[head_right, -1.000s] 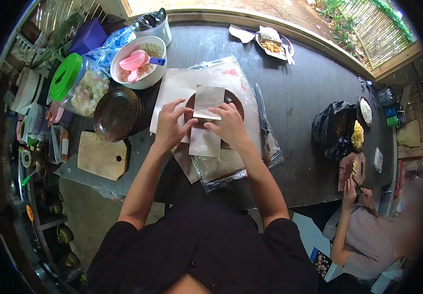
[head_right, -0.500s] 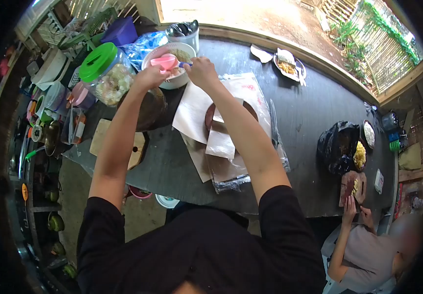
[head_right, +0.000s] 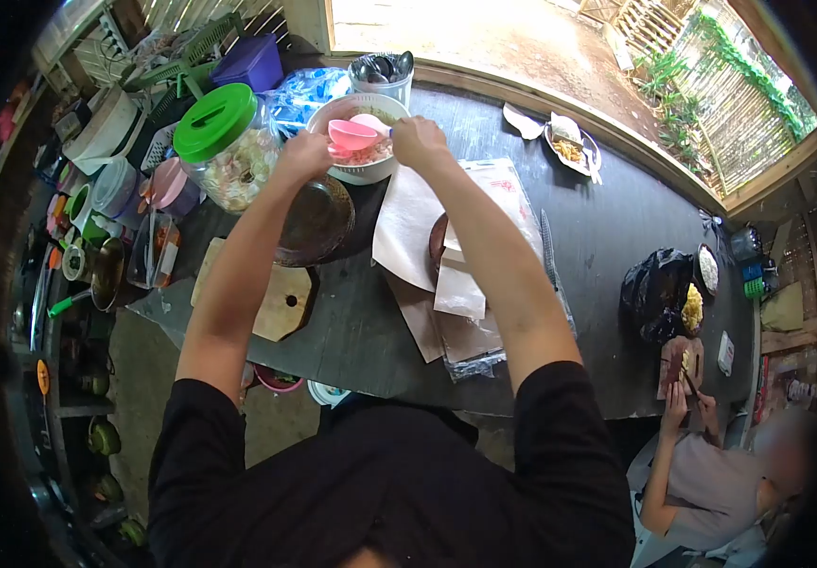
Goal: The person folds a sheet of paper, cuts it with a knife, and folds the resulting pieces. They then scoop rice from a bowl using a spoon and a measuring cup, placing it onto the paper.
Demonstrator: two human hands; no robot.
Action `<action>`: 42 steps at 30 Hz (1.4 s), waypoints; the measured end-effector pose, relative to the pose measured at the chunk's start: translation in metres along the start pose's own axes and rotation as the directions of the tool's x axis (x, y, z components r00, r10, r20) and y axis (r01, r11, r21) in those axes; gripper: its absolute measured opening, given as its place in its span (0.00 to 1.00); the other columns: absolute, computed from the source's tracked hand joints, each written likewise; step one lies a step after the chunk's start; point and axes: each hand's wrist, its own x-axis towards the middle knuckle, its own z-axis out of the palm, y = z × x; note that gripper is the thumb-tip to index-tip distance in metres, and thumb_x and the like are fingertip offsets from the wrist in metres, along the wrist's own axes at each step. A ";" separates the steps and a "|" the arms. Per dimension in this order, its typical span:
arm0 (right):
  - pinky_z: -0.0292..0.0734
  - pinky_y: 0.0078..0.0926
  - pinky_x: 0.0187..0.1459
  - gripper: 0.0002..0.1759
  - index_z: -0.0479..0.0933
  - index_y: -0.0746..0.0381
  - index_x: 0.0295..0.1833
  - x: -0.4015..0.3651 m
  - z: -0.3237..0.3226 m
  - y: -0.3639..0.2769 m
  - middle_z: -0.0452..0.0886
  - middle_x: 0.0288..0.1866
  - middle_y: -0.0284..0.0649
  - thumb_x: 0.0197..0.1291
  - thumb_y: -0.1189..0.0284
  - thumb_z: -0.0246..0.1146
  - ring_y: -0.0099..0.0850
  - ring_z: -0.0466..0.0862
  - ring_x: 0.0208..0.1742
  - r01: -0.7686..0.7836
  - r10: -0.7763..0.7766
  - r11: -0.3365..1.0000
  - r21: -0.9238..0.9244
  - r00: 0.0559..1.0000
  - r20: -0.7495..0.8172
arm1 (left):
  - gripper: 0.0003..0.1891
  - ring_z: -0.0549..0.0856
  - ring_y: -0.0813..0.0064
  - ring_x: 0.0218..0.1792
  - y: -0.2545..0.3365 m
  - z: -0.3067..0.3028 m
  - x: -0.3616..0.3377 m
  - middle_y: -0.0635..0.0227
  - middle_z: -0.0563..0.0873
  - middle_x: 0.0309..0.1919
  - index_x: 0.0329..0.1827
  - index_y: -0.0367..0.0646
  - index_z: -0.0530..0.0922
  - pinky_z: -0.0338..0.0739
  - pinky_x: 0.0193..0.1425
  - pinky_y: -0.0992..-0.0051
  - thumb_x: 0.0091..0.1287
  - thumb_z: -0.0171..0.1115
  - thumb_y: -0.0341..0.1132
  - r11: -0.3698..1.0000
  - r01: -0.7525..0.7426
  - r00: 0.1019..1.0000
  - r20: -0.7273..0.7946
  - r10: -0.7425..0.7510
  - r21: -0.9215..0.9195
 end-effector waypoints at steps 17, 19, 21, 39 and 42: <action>0.86 0.35 0.36 0.12 0.80 0.64 0.52 0.020 0.002 -0.020 0.89 0.40 0.46 0.69 0.73 0.55 0.39 0.91 0.39 0.142 -0.224 0.878 -0.457 0.966 -0.131 | 0.18 0.87 0.49 0.50 -0.045 -0.017 -0.007 0.52 0.89 0.47 0.58 0.47 0.80 0.79 0.53 0.49 0.73 0.52 0.45 1.000 -0.019 0.998 -0.052 0.020 0.023; 0.86 0.35 0.37 0.12 0.80 0.64 0.52 0.014 -0.002 -0.015 0.89 0.39 0.46 0.68 0.73 0.56 0.40 0.91 0.39 0.151 -0.220 0.887 -0.437 0.969 -0.113 | 0.18 0.88 0.49 0.49 -0.047 -0.009 0.002 0.52 0.89 0.46 0.57 0.47 0.80 0.79 0.53 0.49 0.72 0.53 0.45 0.999 -0.036 0.997 -0.065 0.037 0.019; 0.86 0.34 0.37 0.11 0.81 0.63 0.50 0.008 -0.008 -0.012 0.89 0.37 0.45 0.66 0.74 0.58 0.40 0.91 0.39 0.254 -0.289 0.852 -0.457 0.957 -0.007 | 0.18 0.88 0.49 0.49 -0.049 -0.003 0.007 0.52 0.89 0.46 0.57 0.46 0.80 0.79 0.53 0.49 0.72 0.53 0.46 0.999 -0.047 0.995 -0.085 0.049 0.018; 0.86 0.41 0.39 0.09 0.83 0.64 0.42 0.011 -0.016 0.012 0.89 0.36 0.46 0.62 0.74 0.59 0.44 0.91 0.39 0.219 -0.272 0.904 -0.368 0.957 -0.098 | 0.21 0.88 0.46 0.50 -0.041 -0.003 -0.001 0.51 0.89 0.48 0.63 0.45 0.77 0.79 0.56 0.49 0.71 0.55 0.45 0.986 0.018 0.993 -0.112 -0.037 -0.166; 0.85 0.43 0.42 0.09 0.85 0.61 0.38 0.019 -0.009 0.021 0.89 0.37 0.47 0.62 0.73 0.59 0.45 0.91 0.40 0.180 -0.270 0.913 -0.366 0.939 -0.211 | 0.21 0.88 0.46 0.50 -0.041 -0.001 -0.002 0.50 0.89 0.48 0.61 0.44 0.78 0.79 0.55 0.49 0.72 0.54 0.46 0.989 -0.002 0.994 -0.111 -0.015 -0.149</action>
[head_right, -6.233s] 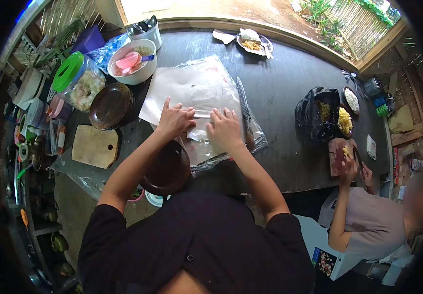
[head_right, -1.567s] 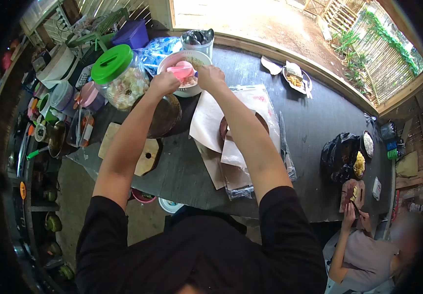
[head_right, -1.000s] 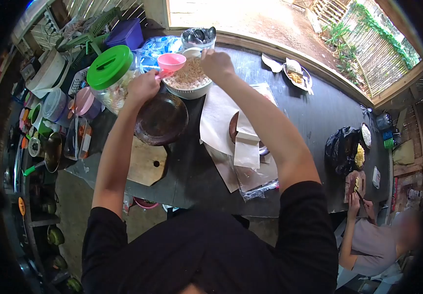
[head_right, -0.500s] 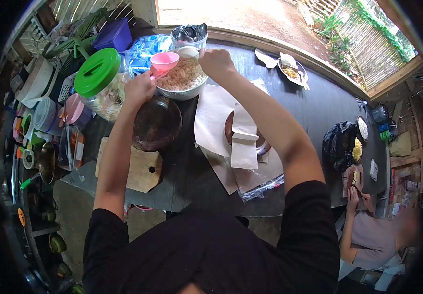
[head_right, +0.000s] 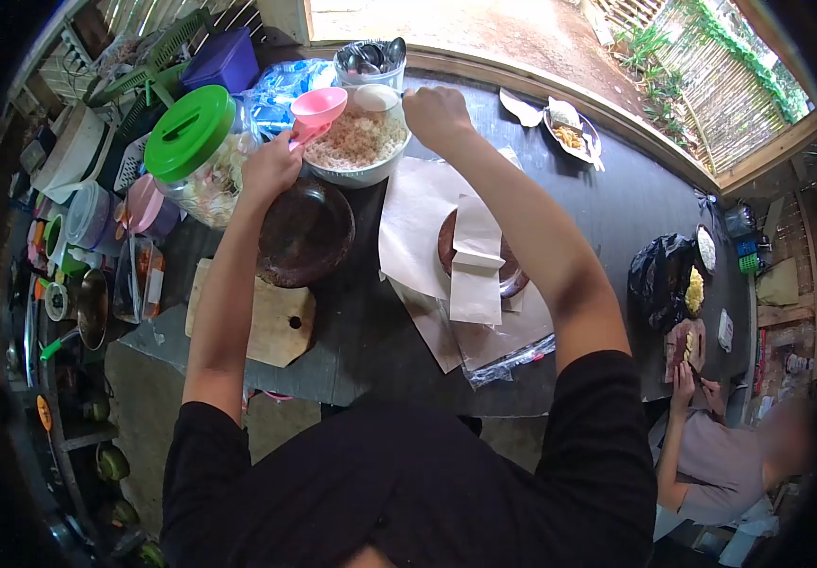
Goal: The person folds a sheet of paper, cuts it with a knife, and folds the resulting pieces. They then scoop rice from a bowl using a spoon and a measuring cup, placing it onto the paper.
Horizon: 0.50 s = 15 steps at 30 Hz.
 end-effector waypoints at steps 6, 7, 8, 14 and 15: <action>0.84 0.48 0.47 0.12 0.86 0.64 0.41 -0.006 0.013 -0.025 0.88 0.43 0.57 0.61 0.72 0.58 0.52 0.89 0.46 -0.139 0.083 0.966 0.218 0.965 0.248 | 0.20 0.88 0.45 0.48 -0.001 0.002 -0.002 0.49 0.89 0.46 0.58 0.42 0.78 0.79 0.54 0.48 0.73 0.53 0.46 1.000 -0.022 0.999 -0.032 0.022 -0.006; 0.84 0.48 0.47 0.12 0.86 0.64 0.41 -0.006 0.013 -0.023 0.88 0.43 0.57 0.61 0.72 0.58 0.52 0.89 0.46 -0.139 0.083 0.966 0.220 0.965 0.247 | 0.20 0.88 0.45 0.48 -0.002 0.003 -0.001 0.48 0.89 0.45 0.58 0.41 0.78 0.79 0.54 0.48 0.73 0.53 0.45 1.000 -0.026 0.999 -0.044 0.026 -0.009; 0.84 0.49 0.48 0.13 0.86 0.64 0.42 -0.005 0.012 -0.020 0.87 0.44 0.57 0.60 0.71 0.58 0.52 0.89 0.47 -0.181 0.105 0.946 0.268 0.956 0.276 | 0.20 0.88 0.45 0.48 -0.002 0.004 -0.001 0.48 0.89 0.45 0.58 0.41 0.78 0.79 0.54 0.48 0.73 0.53 0.45 1.000 -0.027 0.999 -0.043 0.027 -0.006; 0.83 0.51 0.44 0.15 0.85 0.67 0.41 0.005 0.032 -0.005 0.87 0.42 0.56 0.61 0.69 0.57 0.54 0.88 0.45 -0.111 -0.034 0.908 0.404 0.942 0.335 | 0.20 0.88 0.44 0.48 -0.006 0.008 0.005 0.47 0.88 0.45 0.59 0.41 0.77 0.79 0.54 0.48 0.73 0.52 0.46 0.998 -0.050 0.998 -0.025 0.050 -0.028; 0.83 0.51 0.40 0.16 0.85 0.68 0.41 0.007 0.028 -0.009 0.86 0.38 0.56 0.62 0.67 0.58 0.52 0.88 0.40 -0.018 -0.130 0.903 0.430 0.941 0.311 | 0.21 0.87 0.44 0.48 -0.007 0.009 0.005 0.46 0.88 0.46 0.60 0.41 0.77 0.79 0.55 0.48 0.73 0.52 0.45 0.998 -0.052 0.998 -0.024 0.051 -0.038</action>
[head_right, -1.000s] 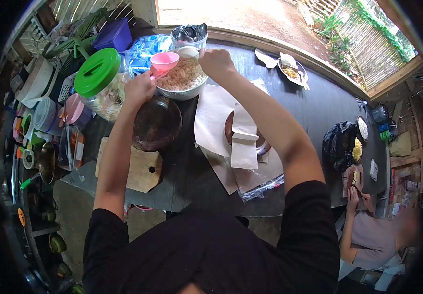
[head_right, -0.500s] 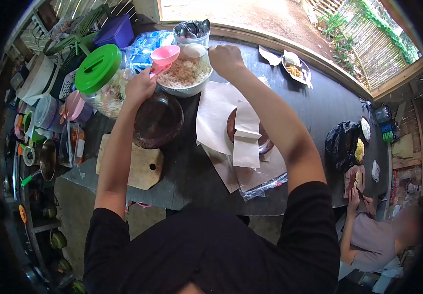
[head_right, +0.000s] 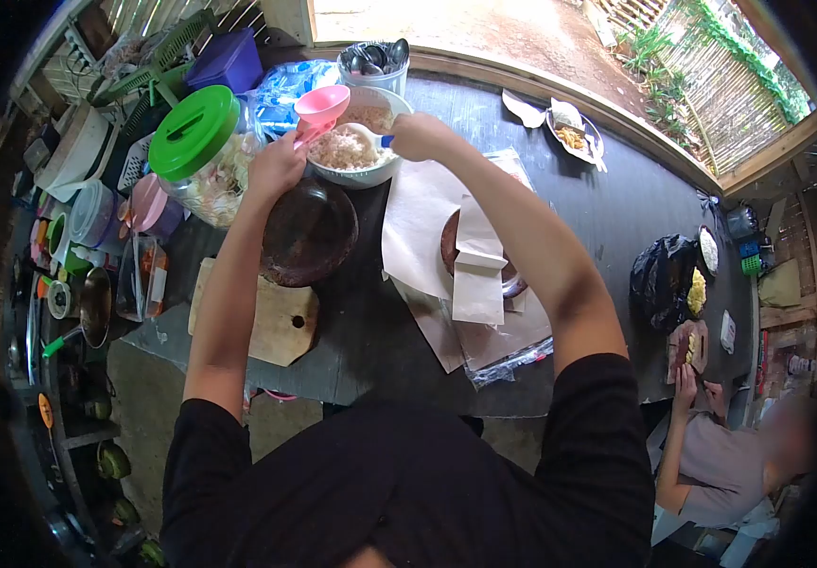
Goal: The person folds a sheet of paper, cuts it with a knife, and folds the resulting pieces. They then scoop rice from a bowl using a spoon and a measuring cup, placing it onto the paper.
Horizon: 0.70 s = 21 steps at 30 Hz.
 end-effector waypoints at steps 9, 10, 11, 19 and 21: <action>0.51 0.28 0.16 0.16 0.79 0.62 0.28 -0.021 -0.021 -0.005 0.68 0.19 0.30 0.66 0.64 0.62 0.22 0.59 0.16 -0.450 0.260 0.687 0.570 0.886 0.384 | 0.22 0.87 0.43 0.49 0.003 -0.003 0.005 0.46 0.88 0.46 0.62 0.40 0.74 0.79 0.56 0.48 0.73 0.53 0.45 1.000 0.027 1.000 0.014 -0.027 -0.004; 0.49 0.26 0.16 0.14 0.80 0.61 0.30 -0.025 -0.025 -0.002 0.67 0.19 0.29 0.66 0.64 0.62 0.20 0.57 0.16 -0.454 0.254 0.655 0.604 0.885 0.390 | 0.22 0.87 0.43 0.49 0.005 -0.007 0.004 0.46 0.88 0.46 0.61 0.40 0.74 0.79 0.55 0.48 0.73 0.53 0.46 1.000 0.025 1.000 -0.006 -0.025 0.003; 0.49 0.26 0.16 0.14 0.80 0.61 0.30 -0.029 -0.029 0.002 0.67 0.19 0.29 0.66 0.64 0.62 0.20 0.57 0.16 -0.452 0.252 0.657 0.604 0.886 0.389 | 0.22 0.87 0.43 0.49 0.008 -0.011 0.004 0.46 0.88 0.46 0.61 0.40 0.74 0.79 0.55 0.48 0.73 0.53 0.46 1.000 0.026 1.000 -0.008 -0.026 0.004; 0.48 0.18 0.15 0.21 0.81 0.62 0.63 -0.060 -0.092 0.019 0.67 0.19 0.25 0.68 0.66 0.63 0.14 0.57 0.16 -0.426 0.357 0.626 0.653 0.901 0.246 | 0.19 0.89 0.47 0.44 0.019 -0.034 -0.001 0.51 0.90 0.40 0.53 0.38 0.77 0.81 0.50 0.47 0.74 0.54 0.46 0.981 0.031 0.996 -0.092 -0.013 0.190; 0.47 0.18 0.15 0.21 0.80 0.64 0.64 -0.062 -0.101 0.024 0.68 0.20 0.25 0.69 0.66 0.63 0.14 0.56 0.16 -0.381 0.392 0.612 0.693 0.907 0.153 | 0.18 0.90 0.47 0.44 0.017 -0.029 -0.001 0.52 0.90 0.39 0.53 0.38 0.77 0.81 0.50 0.48 0.74 0.54 0.46 0.976 0.017 0.995 -0.095 0.004 0.218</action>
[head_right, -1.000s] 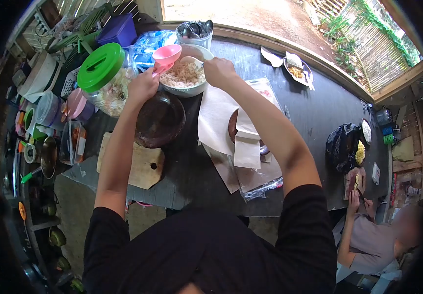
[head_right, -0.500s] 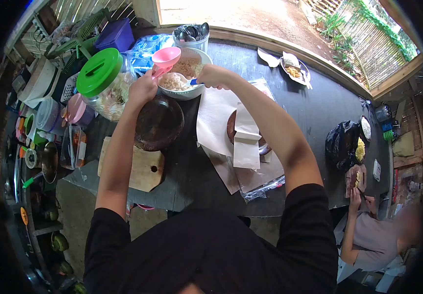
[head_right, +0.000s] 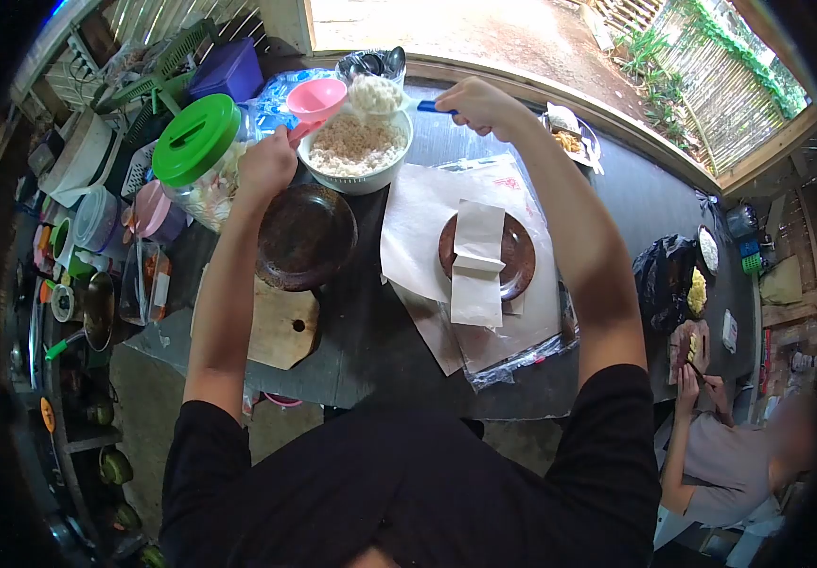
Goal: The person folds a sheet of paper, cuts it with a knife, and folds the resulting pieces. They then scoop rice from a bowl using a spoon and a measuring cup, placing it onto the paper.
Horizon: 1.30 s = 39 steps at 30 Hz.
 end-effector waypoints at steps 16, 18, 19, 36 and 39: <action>0.84 0.48 0.44 0.19 0.80 0.58 0.63 -0.017 0.066 -0.029 0.88 0.38 0.51 0.68 0.70 0.57 0.48 0.89 0.39 0.253 -0.592 0.631 -0.734 0.768 -0.244 | 0.18 0.90 0.51 0.42 0.014 0.008 -0.016 0.54 0.90 0.40 0.50 0.42 0.80 0.82 0.45 0.50 0.77 0.49 0.46 0.996 -0.081 0.996 0.025 0.080 0.037; 0.84 0.46 0.41 0.20 0.78 0.54 0.66 -0.017 0.061 -0.030 0.88 0.37 0.51 0.71 0.70 0.58 0.47 0.89 0.41 0.282 -0.612 0.528 -0.801 0.780 -0.129 | 0.18 0.90 0.51 0.42 0.011 0.011 -0.017 0.54 0.90 0.40 0.50 0.41 0.80 0.82 0.46 0.50 0.77 0.49 0.46 0.997 -0.068 0.997 0.023 0.067 0.031; 0.84 0.45 0.38 0.21 0.78 0.54 0.66 -0.012 0.064 -0.023 0.88 0.37 0.51 0.69 0.74 0.59 0.45 0.89 0.39 0.323 -0.626 0.487 -0.812 0.777 -0.066 | 0.18 0.90 0.51 0.42 0.010 0.011 -0.018 0.54 0.90 0.40 0.50 0.41 0.80 0.81 0.46 0.49 0.77 0.49 0.46 0.998 -0.062 0.998 0.020 0.061 0.026; 0.84 0.49 0.47 0.11 0.83 0.64 0.44 0.043 0.126 0.016 0.88 0.42 0.55 0.64 0.75 0.55 0.51 0.89 0.45 0.214 -0.460 0.645 -0.734 0.875 -0.149 | 0.15 0.90 0.47 0.42 0.003 0.024 -0.015 0.51 0.90 0.39 0.49 0.40 0.81 0.82 0.47 0.50 0.74 0.50 0.41 0.999 -0.038 0.999 0.022 0.038 -0.002; 0.83 0.49 0.47 0.12 0.83 0.62 0.45 0.043 0.131 0.016 0.87 0.43 0.54 0.64 0.74 0.55 0.51 0.88 0.47 0.310 -0.457 0.671 -0.674 0.888 -0.046 | 0.15 0.89 0.47 0.42 -0.001 0.025 -0.013 0.50 0.90 0.39 0.50 0.41 0.80 0.81 0.48 0.48 0.73 0.51 0.41 0.999 -0.017 1.000 0.025 0.018 -0.032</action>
